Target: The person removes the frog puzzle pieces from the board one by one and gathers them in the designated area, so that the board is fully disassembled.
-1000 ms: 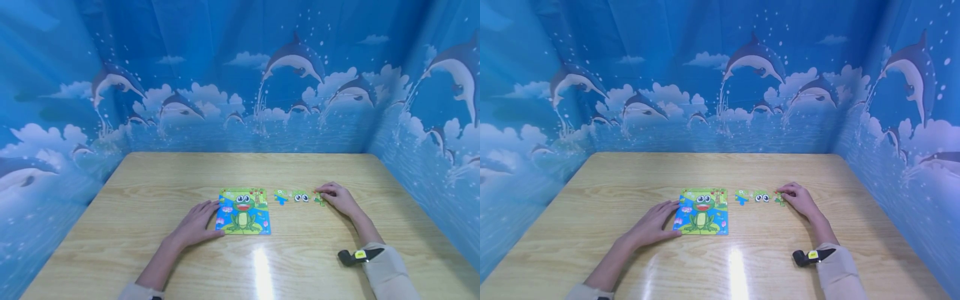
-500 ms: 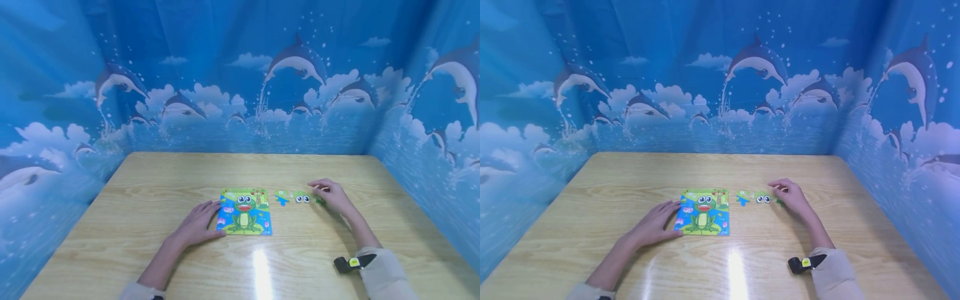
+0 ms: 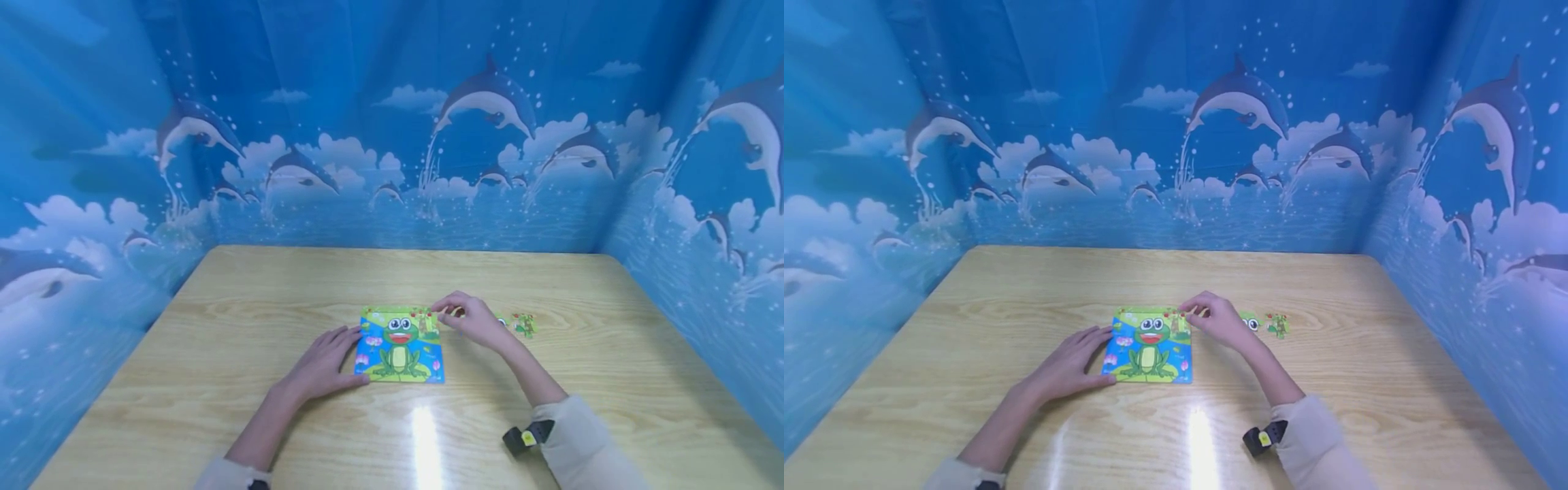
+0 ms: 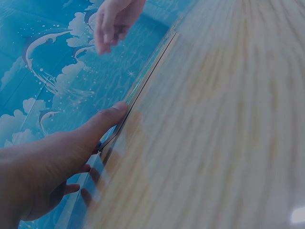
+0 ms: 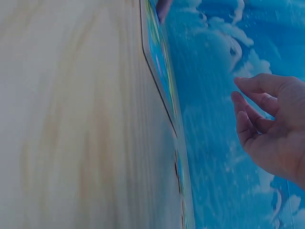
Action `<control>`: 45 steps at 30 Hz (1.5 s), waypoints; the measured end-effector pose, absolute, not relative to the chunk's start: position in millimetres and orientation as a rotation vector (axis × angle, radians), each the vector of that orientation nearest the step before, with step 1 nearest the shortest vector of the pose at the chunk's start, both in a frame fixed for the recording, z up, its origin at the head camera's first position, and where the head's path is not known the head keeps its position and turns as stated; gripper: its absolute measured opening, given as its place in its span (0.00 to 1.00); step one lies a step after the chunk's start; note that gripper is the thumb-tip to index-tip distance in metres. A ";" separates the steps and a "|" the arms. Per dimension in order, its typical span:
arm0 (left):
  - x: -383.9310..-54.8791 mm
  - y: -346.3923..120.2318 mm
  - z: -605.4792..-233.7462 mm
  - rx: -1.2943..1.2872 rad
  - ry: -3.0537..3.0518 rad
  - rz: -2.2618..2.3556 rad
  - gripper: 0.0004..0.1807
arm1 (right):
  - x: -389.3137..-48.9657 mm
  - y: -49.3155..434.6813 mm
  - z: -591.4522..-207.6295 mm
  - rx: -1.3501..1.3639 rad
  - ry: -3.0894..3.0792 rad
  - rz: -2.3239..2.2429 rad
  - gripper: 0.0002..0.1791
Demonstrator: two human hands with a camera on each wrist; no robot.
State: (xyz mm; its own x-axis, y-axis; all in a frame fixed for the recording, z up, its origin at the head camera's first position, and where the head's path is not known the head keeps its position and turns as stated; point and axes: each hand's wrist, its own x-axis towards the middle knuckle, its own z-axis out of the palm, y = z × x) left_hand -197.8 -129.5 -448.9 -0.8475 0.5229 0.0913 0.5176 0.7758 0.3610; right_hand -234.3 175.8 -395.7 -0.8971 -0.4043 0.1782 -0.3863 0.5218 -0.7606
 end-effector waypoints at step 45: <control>-198.5 -130.0 -448.8 0.865 2.937 0.595 0.49 | -240.8 85.9 -435.3 -0.827 2.646 -1.023 0.22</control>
